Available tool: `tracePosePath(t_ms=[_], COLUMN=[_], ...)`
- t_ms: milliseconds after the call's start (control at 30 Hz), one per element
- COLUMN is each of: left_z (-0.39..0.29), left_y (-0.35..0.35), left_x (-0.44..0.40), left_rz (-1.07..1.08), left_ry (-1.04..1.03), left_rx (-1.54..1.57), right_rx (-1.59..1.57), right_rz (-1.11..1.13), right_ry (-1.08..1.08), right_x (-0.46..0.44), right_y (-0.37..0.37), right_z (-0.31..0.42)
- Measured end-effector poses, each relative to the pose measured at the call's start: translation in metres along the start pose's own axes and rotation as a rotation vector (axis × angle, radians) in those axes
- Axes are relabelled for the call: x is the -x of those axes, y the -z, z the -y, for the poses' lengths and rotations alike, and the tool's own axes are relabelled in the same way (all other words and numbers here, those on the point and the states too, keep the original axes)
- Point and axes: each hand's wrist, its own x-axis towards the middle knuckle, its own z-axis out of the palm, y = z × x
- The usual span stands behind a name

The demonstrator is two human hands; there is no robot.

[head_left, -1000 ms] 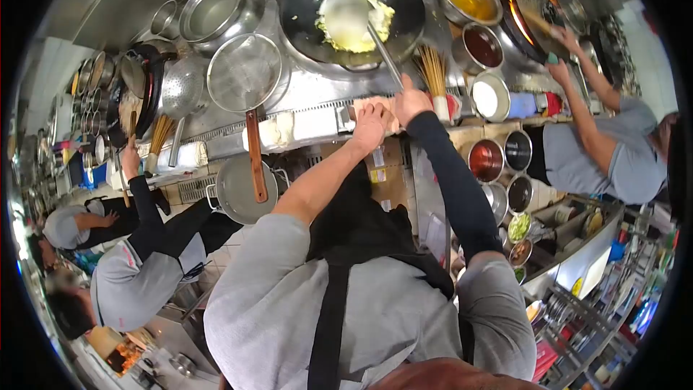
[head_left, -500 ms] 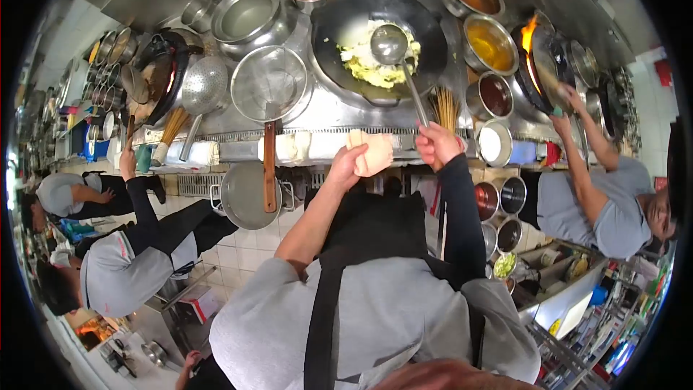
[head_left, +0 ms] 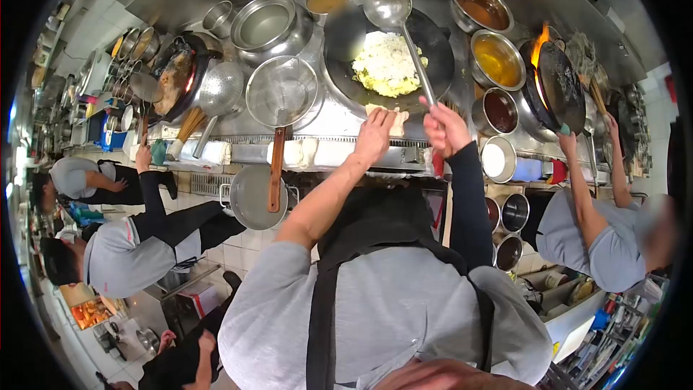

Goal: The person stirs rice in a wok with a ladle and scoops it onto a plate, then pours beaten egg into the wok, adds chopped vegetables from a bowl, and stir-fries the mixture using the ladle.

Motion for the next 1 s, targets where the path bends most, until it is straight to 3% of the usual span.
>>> tracePosePath(t_ms=[67,167,233,267,300,367,433,467,600,633,700,767,800,833,867,900,933,967,1000], left_z=[-0.006,-0.007,0.014,0.005,-0.003,0.000,-0.021,-0.023,-0.023,-0.021,-0.019,-0.012,-0.012,-0.014,-0.020,-0.026,0.007,-0.015,-0.010], left_y=[0.001,0.002,-0.018,-0.014,-0.008,-0.028,-0.014,0.000,0.012,0.011,0.004,-0.003,-0.003,-0.004,-0.004,-0.003,-0.042,-0.009,-0.014], left_x=[-0.004,-0.021,-0.036,-0.039,-0.050,-0.047,-0.032,-0.039,-0.036,-0.042,-0.044,-0.049,-0.049,-0.057,-0.056,-0.052,-0.044,-0.050,-0.049], left_rz=[0.068,0.203,0.292,0.218,0.131,0.238,0.210,0.379,0.335,0.343,0.354,0.351,0.349,0.497,0.495,0.484,0.328,0.454,0.381], left_ry=[0.064,0.119,0.155,0.213,0.264,0.134,0.162,0.200,0.151,0.163,0.168,0.131,0.082,0.056,0.001,-0.029,-0.067,-0.028,-0.100], left_rx=[-0.061,-0.060,0.089,0.203,0.312,0.106,0.001,0.027,0.100,0.134,0.172,0.155,0.106,-0.028,-0.053,-0.104,-0.010,-0.078,-0.079], right_rx=[-0.274,-0.309,0.267,0.542,0.594,0.114,-0.210,-0.116,0.372,0.318,-0.084,-0.248,-0.433,-0.207,0.004,0.239,0.462,0.212,-0.002], right_rz=[0.176,-0.074,-0.204,-0.275,-0.258,-0.012,-0.005,-0.069,-0.232,-0.252,-0.063,-0.050,0.026,-0.020,-0.023,-0.054,-0.115,-0.011,0.076], right_ry=[-0.062,-0.282,-0.109,-0.034,-0.016,-0.202,-0.371,-0.306,0.047,0.041,-0.058,-0.264,-0.292,-0.262,-0.128,0.003,0.123,0.109,-0.012], right_x=[-0.041,-0.089,-0.052,-0.018,0.005,0.015,-0.035,-0.038,0.046,0.066,0.066,0.010,-0.003,-0.008,-0.005,0.000,0.007,0.004,0.009], right_y=[0.036,0.054,0.009,-0.010,-0.016,0.015,0.078,0.067,0.005,0.007,0.060,0.119,0.107,0.094,0.076,0.058,0.041,0.051,0.059], right_z=[-0.005,-0.016,-0.003,-0.006,-0.005,-0.008,-0.045,-0.050,-0.029,-0.020,-0.013,-0.028,-0.021,-0.009,-0.012,-0.015,-0.018,-0.026,-0.025])
